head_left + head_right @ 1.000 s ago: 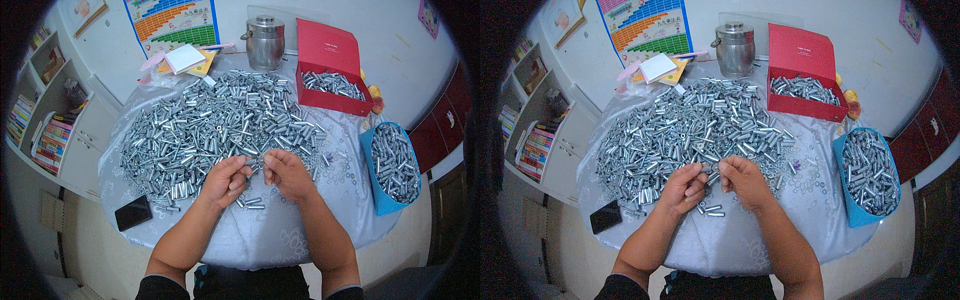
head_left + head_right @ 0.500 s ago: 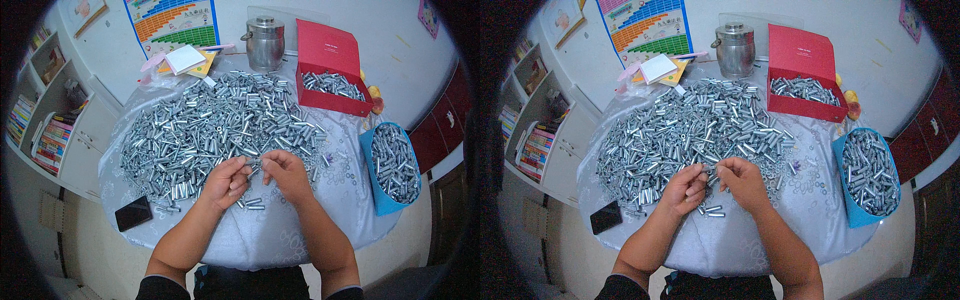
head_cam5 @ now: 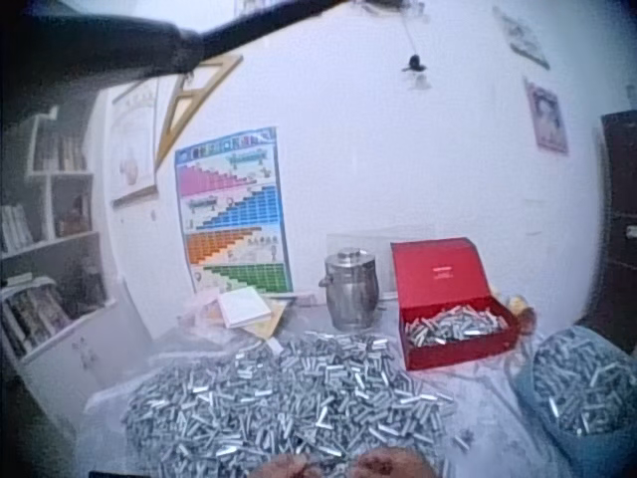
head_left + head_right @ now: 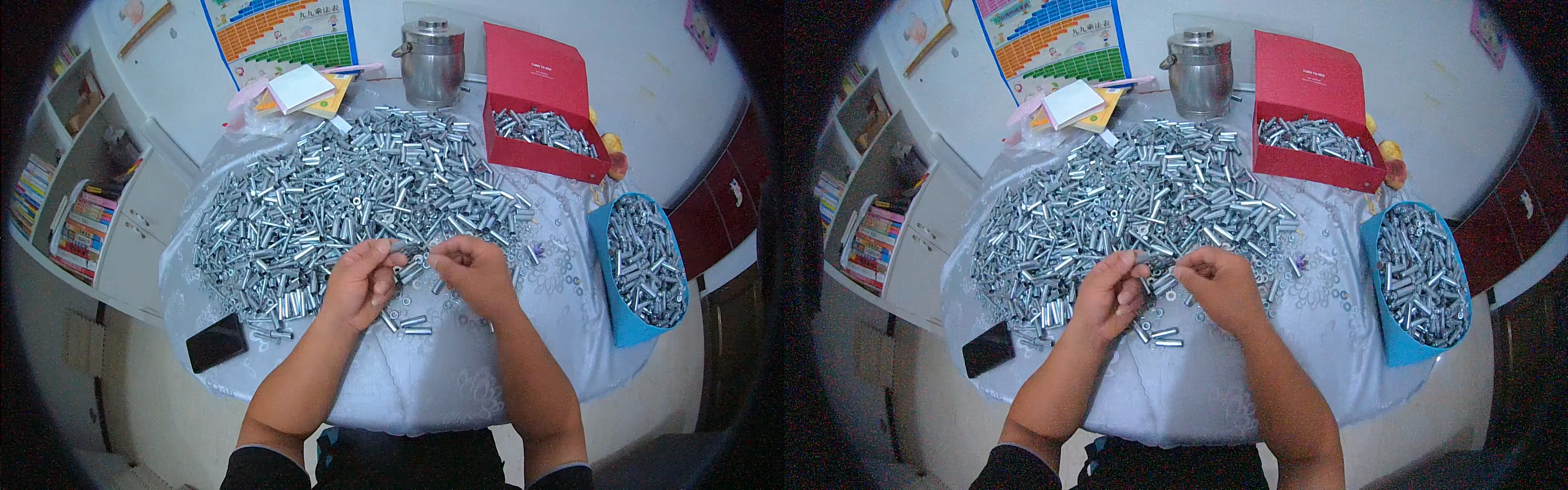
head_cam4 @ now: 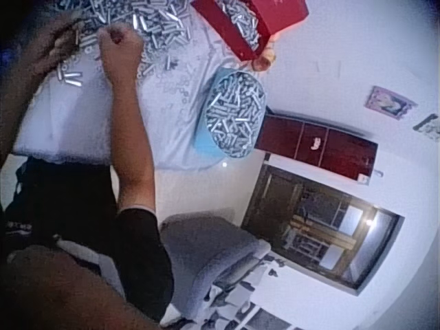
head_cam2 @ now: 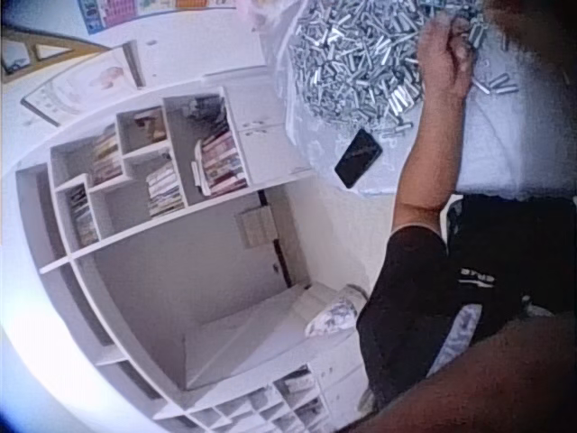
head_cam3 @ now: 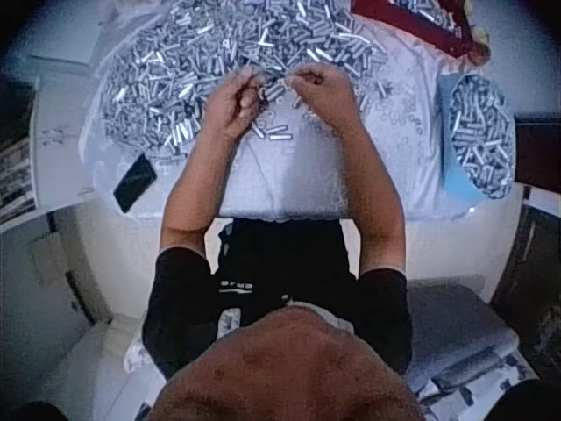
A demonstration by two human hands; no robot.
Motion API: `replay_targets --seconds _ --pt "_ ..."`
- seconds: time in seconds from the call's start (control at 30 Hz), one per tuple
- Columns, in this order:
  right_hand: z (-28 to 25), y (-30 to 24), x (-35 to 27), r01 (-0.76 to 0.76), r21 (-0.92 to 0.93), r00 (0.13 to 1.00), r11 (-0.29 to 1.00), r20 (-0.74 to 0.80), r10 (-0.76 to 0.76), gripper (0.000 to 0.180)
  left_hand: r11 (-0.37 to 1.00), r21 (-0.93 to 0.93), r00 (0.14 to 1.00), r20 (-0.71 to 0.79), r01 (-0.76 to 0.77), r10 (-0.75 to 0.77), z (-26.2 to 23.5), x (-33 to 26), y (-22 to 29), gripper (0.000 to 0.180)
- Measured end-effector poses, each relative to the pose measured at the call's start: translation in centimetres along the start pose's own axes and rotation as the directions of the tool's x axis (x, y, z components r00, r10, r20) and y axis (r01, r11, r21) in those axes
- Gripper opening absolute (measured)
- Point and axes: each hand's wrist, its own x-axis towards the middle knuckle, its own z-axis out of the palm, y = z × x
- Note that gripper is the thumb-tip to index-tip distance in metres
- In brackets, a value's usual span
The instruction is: The person repeatedly picks small metal sleeves and washers from a large pile on a table, inserts the washers into the sleeves, and places the assembled units into a blue container. The person handles the components one at a time throughout the clip.
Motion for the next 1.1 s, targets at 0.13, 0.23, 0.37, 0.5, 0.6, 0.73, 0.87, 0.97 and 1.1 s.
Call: replay_targets --seconds 0.13,0.23,0.37,0.5,0.6,0.73,0.87,0.97,1.1 --pt "0.3 0.7 -0.2 0.251 -0.585 0.963 0.772 0.231 -0.138 0.017 0.999 0.015 0.999 -0.029 -0.032 0.033 -0.2 0.1 0.3 0.019" --pt "1.2 1.2 0.0 0.262 -0.713 0.962 0.651 0.25 -0.113 0.016 0.997 0.062 0.998 -0.053 -0.036 0.04 0.2 -0.1 0.1 0.019" --pt "1.7 1.8 0.2 0.268 -0.74 0.963 0.617 0.219 -0.155 0.014 0.996 0.079 0.998 -0.038 -0.04 0.043 0.2 -0.1 0.1 0.019" --pt "1.9 1.8 0.5 0.256 -0.711 0.966 0.655 0.216 -0.143 0.013 0.996 0.08 0.998 -0.06 -0.031 0.035 -0.2 0.1 0.0 0.02" --pt "1.2 2.4 0.8 0.295 -0.649 0.955 0.701 0.228 -0.191 0.011 0.996 0.084 0.997 -0.057 -0.042 0.047 -0.2 0.2 0.1 0.019" --pt "0.0 0.2 0.4 -0.076 -0.099 0.992 0.992 0.093 0.086 0.013 0.996 0.084 0.997 -0.064 -0.028 0.033 -0.1 -0.1 0.2 0.019" --pt "-0.5 0.3 0.6 -0.121 0.336 0.992 0.934 0.08 0.1 0.014 0.996 0.087 0.999 -0.043 0.012 -0.008 0.2 -0.2 -0.1 0.019" --pt "-0.4 0.7 0.7 -0.139 0.447 0.987 0.884 0.131 0.089 0.014 0.995 0.093 1.0 -0.015 0.026 -0.025 0.3 -0.3 -0.1 0.019" --pt "0.0 0.5 0.6 -0.186 0.509 0.98 0.84 0.161 0.119 0.015 0.994 0.089 0.998 0.004 0.062 -0.062 0.4 -0.4 -0.1 0.019"
